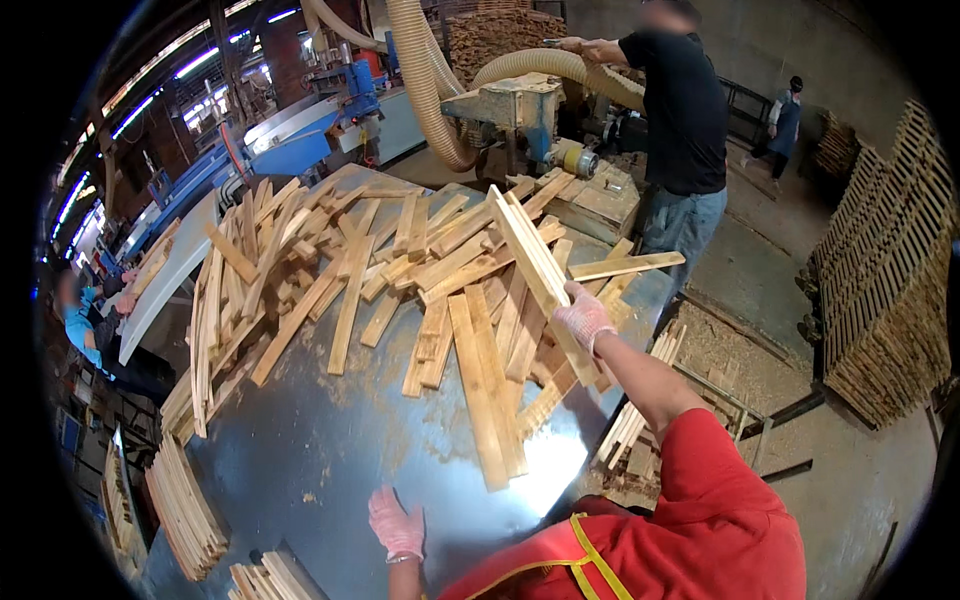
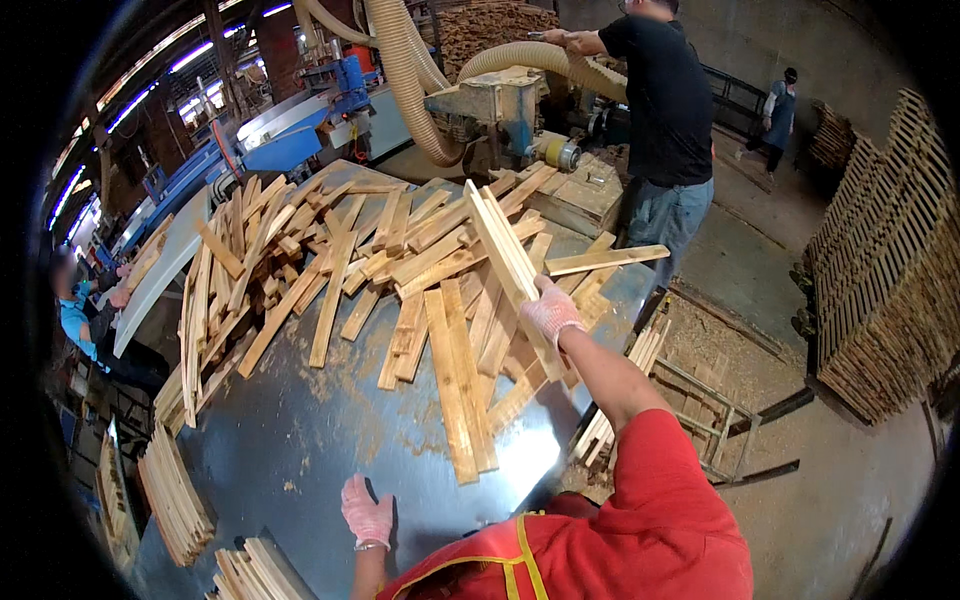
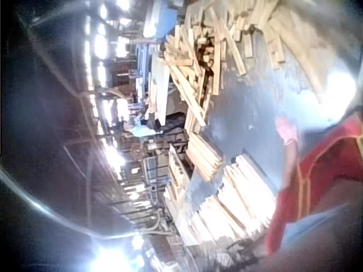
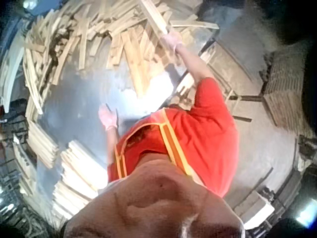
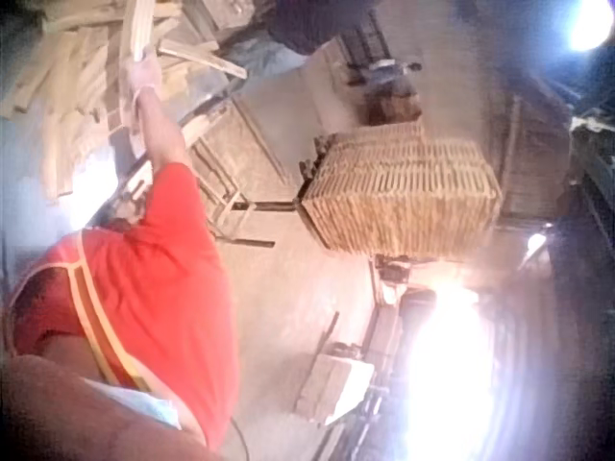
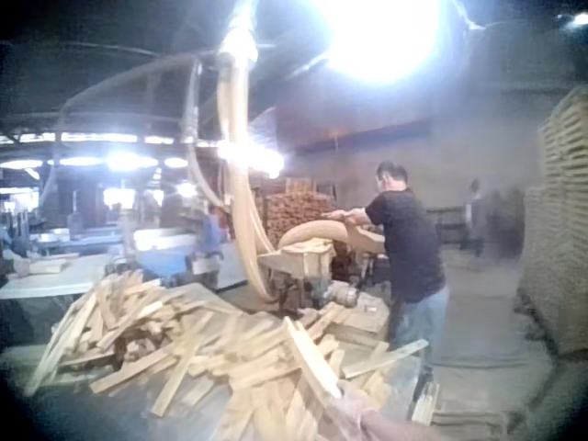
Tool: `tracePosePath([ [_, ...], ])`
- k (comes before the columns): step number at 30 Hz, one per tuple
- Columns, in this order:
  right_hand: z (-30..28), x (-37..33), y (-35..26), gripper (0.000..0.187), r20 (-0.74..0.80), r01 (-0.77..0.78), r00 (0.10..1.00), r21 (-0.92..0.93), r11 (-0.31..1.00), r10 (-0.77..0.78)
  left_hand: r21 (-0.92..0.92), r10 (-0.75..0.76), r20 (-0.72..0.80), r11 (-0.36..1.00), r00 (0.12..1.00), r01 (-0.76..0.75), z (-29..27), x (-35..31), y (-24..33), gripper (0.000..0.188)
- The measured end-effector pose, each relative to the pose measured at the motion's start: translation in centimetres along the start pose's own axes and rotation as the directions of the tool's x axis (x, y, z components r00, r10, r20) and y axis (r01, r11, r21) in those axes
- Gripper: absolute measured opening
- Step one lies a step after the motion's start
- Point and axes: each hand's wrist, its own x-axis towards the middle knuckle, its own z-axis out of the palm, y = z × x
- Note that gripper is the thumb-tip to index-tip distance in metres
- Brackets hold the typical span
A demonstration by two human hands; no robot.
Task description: The person repeatedly picks up wooden planks from a large pile on a metal table and stacks them into neat piles. They handle the planks one by one or in small groups, aligning them carefully.
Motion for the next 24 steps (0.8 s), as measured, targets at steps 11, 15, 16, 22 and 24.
tracePosePath([
  [11,2.2,22.4,0.0,0.067,-0.032,0.012,0.999,-0.333,0.943,-0.024,0.274,-0.439,0.013,0.866,0.898,0.419,7.4,13.4,12.3,0.071],
  [15,7.8,23.2,1.7,0.075,-0.048,-0.140,0.990,-0.378,0.915,0.132,0.373,-0.520,0.113,0.812,0.847,0.448,7.2,13.5,12.4,0.071],
  [16,8.8,22.9,2.3,0.077,-0.098,-0.127,0.991,-0.436,0.891,0.093,0.370,-0.516,0.123,0.817,0.848,0.443,6.8,13.6,12.8,0.072],
  [22,10.1,23.2,2.3,0.091,-0.102,-0.108,0.993,-0.532,0.840,0.063,0.353,-0.500,0.110,0.828,0.859,0.436,6.3,13.7,12.5,0.072],
  [24,10.2,23.1,1.8,0.092,-0.080,-0.113,0.993,-0.520,0.847,0.084,0.347,-0.508,0.102,0.824,0.855,0.448,6.5,13.4,12.1,0.071],
])
